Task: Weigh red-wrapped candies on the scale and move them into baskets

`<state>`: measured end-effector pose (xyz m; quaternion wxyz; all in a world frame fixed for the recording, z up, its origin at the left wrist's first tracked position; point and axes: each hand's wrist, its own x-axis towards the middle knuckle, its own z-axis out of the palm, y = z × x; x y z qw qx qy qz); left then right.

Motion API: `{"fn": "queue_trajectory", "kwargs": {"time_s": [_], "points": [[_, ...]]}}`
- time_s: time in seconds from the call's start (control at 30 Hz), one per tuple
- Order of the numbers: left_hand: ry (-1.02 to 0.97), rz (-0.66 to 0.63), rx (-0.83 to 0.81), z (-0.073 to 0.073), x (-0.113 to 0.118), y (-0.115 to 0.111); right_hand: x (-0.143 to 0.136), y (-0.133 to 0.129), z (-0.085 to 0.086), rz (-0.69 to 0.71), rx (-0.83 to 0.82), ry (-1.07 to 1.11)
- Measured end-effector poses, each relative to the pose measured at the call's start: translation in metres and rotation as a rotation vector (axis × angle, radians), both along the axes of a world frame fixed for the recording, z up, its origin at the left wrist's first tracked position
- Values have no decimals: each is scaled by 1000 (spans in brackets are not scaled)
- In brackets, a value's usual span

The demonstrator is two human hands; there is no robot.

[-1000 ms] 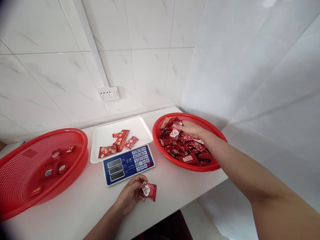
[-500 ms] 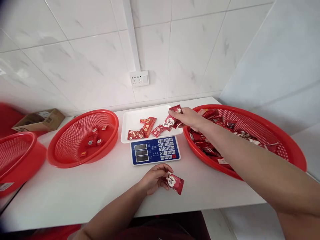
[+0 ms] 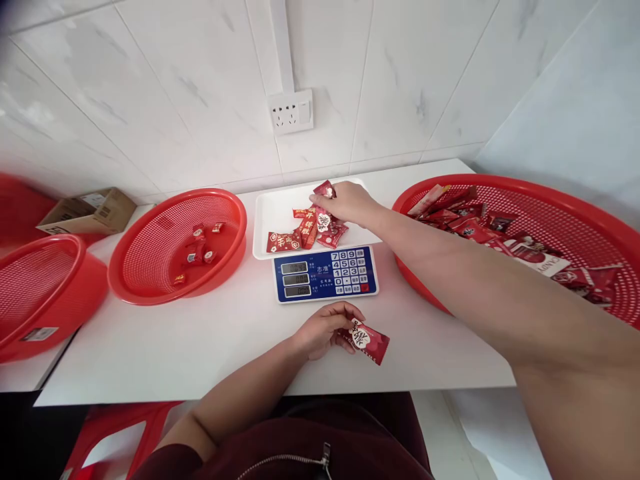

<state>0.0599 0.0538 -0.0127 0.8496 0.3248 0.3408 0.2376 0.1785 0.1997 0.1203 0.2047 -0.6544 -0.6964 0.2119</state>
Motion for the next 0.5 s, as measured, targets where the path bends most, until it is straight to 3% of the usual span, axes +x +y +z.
{"fn": "queue_trajectory", "kwargs": {"time_s": [0.2,0.5], "points": [[-3,-3,-6,0,0,0,3,5,3,-43,-19,140],[12,19,-4,1,0,0,-10,4,17,34,172,-87]]}}
